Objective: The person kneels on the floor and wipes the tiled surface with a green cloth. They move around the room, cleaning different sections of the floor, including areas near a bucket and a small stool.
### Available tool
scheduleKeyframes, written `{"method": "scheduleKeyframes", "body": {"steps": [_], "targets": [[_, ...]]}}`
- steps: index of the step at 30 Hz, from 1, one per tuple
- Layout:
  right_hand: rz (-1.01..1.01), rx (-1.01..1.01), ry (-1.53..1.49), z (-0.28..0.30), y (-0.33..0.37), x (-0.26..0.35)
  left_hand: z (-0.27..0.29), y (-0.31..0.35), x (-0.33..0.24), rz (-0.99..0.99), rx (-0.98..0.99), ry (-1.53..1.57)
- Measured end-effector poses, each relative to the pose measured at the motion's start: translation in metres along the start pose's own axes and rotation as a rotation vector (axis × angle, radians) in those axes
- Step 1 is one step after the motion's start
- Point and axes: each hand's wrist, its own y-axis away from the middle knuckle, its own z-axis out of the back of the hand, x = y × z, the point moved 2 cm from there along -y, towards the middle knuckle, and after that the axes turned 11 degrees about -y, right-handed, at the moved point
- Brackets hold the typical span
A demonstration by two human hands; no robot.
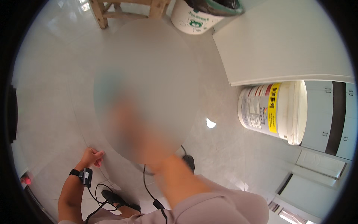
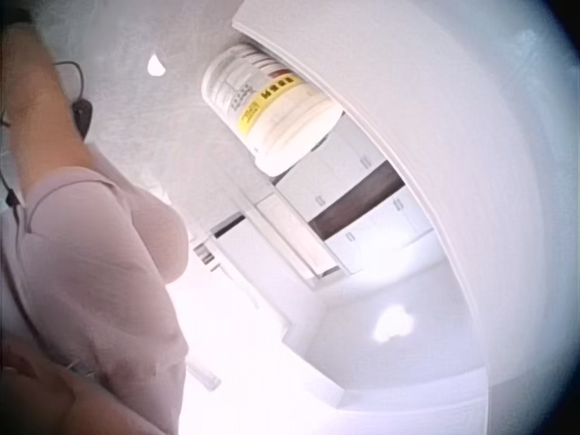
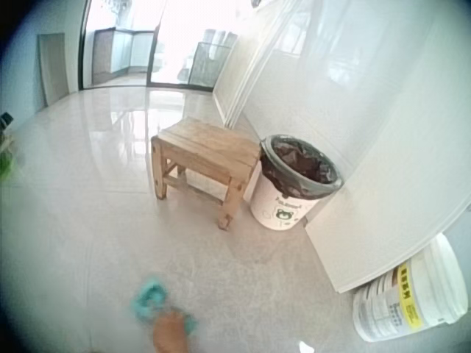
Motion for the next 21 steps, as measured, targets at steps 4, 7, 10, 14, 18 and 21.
{"method": "scheduleKeyframes", "body": {"steps": [4, 7, 10, 14, 18, 21], "targets": [[-0.013, 0.439, -0.561, -0.064, 0.021, 0.133, 0.005, 0.000, 0.008, -0.112, -0.091, 0.198], [0.226, 0.205, -0.718, -0.028, -0.002, 0.106, 0.005, 0.003, 0.007, -0.082, -0.097, 0.298], [0.127, -0.063, -0.438, 0.049, -0.051, 0.005, 0.004, 0.010, -0.001, 0.021, -0.022, 0.025], [-0.392, -0.504, 0.107, 0.186, -0.058, -0.158, 0.007, 0.018, -0.015, 0.049, 0.030, -0.013], [-0.739, -0.401, 0.097, 0.230, -0.051, -0.254, 0.007, 0.018, -0.021, 0.042, 0.045, -0.019], [-0.701, -0.412, 0.164, 0.202, -0.077, -0.246, 0.006, 0.017, -0.020, 0.087, 0.069, -0.024]]}}
